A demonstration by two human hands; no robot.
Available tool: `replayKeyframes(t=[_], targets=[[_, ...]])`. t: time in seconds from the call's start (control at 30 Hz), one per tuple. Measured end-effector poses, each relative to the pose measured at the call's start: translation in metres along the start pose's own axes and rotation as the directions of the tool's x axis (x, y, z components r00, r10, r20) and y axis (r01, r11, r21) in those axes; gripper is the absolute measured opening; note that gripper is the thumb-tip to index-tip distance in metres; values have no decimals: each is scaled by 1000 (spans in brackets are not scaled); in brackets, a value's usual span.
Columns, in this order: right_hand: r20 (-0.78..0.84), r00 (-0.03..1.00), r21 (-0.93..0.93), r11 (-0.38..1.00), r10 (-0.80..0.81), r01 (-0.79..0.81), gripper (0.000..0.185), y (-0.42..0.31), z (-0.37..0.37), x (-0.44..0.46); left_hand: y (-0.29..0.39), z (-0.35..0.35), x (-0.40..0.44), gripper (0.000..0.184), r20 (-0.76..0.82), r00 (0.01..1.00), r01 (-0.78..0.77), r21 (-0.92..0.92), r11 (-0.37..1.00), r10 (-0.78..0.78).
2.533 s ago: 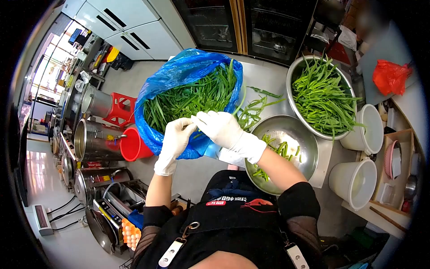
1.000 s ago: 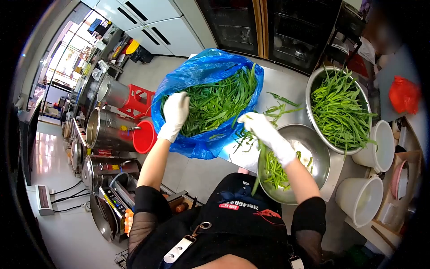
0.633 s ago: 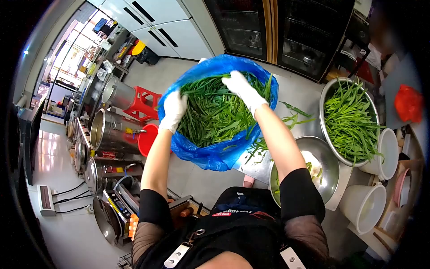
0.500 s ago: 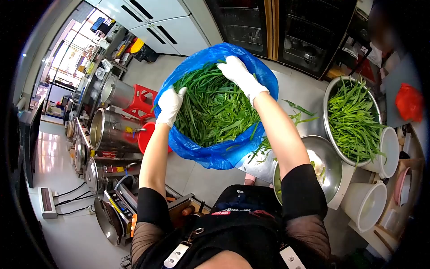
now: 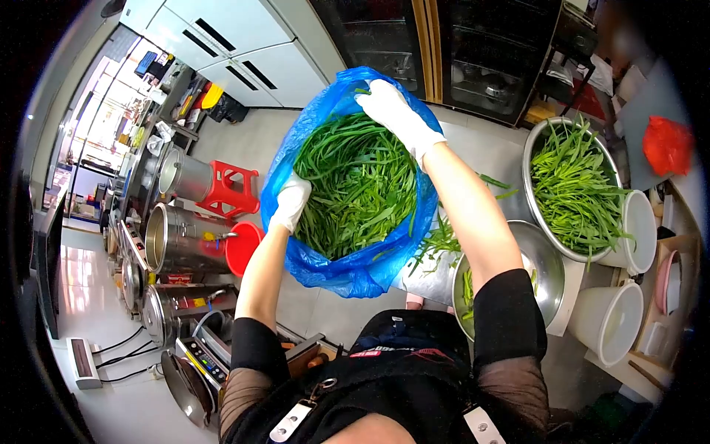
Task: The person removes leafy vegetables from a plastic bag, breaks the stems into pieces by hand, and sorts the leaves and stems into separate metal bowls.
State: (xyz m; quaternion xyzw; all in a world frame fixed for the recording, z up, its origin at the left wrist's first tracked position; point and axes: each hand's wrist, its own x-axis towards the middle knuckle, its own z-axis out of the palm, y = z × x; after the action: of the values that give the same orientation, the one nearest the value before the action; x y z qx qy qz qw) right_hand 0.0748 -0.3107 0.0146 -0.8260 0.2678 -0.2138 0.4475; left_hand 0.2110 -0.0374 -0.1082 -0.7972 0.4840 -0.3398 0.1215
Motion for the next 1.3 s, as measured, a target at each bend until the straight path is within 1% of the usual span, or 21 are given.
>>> replayKeyframes(t=[0.03,0.07,0.13,0.17,0.2,0.27,0.33,0.43,0.53,0.57,0.6,0.67,0.73,0.77,0.87,1.0,1.03,1.07,1.13,1.23,1.3], targets=[[72,996,40,998,46,-49,58,-5,-10,-1,0,-29,8,32,-115,986,80,-311,947,-121],[63,997,38,998,43,-46,58,-7,-15,-3,4,-45,10,39,-185,946,106,-598,795,-265],[44,998,35,998,41,-42,58,-10,-21,-5,16,-54,3,59,84,952,274,-656,703,-293],[33,999,2,1000,29,-29,57,-11,-23,-5,23,-61,-3,59,236,921,379,-724,576,-310],[22,1000,-31,999,17,-16,56,-12,-25,-5,31,-57,-13,63,193,937,342,-662,667,-289],[1,1000,-97,995,-7,7,55,-13,-28,-5,36,-60,-28,67,68,983,162,-760,630,-170],[5,1000,-158,987,-10,11,53,-12,-33,-5,38,-72,-38,70,107,993,108,-746,657,-42],[67,996,-201,978,62,-47,52,-10,-39,-7,35,-99,-43,66,170,973,-78,-390,917,155],[32,999,-178,984,34,-28,51,3,-31,-11,36,-145,-19,78,507,862,88,-170,982,11],[28,1000,-198,980,9,-3,51,9,-30,-9,34,-138,-17,87,398,916,106,-146,984,-40],[49,998,-194,981,29,-19,50,7,-31,-11,30,-147,0,78,363,929,126,-123,984,-73],[88,994,-190,980,72,-55,49,-1,-38,-18,29,-149,34,76,354,926,220,-233,947,-128],[71,997,-208,978,41,-26,42,-2,-40,-23,27,-107,57,77,152,987,125,-556,822,-47],[45,999,-220,976,5,5,41,3,-37,-23,30,-84,67,85,338,939,291,-687,666,-63],[90,996,-239,971,28,-6,37,0,-45,-30,24,-44,76,114,500,865,351,-553,756,-36],[58,998,-328,943,-36,53,36,20,-44,-35,39,-28,77,96,565,822,446,-553,704,-77],[53,998,-344,937,-38,54,37,24,-44,-34,42,-24,72,78,484,868,430,-617,659,-113],[47,998,-360,931,-44,58,38,27,-44,-32,42,-21,68,68,526,841,506,-676,535,-130],[43,999,-346,938,16,0,37,24,-50,-28,40,-52,70,65,382,909,397,-664,634,-168],[6,1000,-343,939,4,-2,38,25,-51,-22,46,-52,61,54,127,963,236,-826,512,-239],[-7,1000,-345,938,-23,19,38,25,-50,-17,45,-74,52,47,198,961,271,-817,510,-194]])
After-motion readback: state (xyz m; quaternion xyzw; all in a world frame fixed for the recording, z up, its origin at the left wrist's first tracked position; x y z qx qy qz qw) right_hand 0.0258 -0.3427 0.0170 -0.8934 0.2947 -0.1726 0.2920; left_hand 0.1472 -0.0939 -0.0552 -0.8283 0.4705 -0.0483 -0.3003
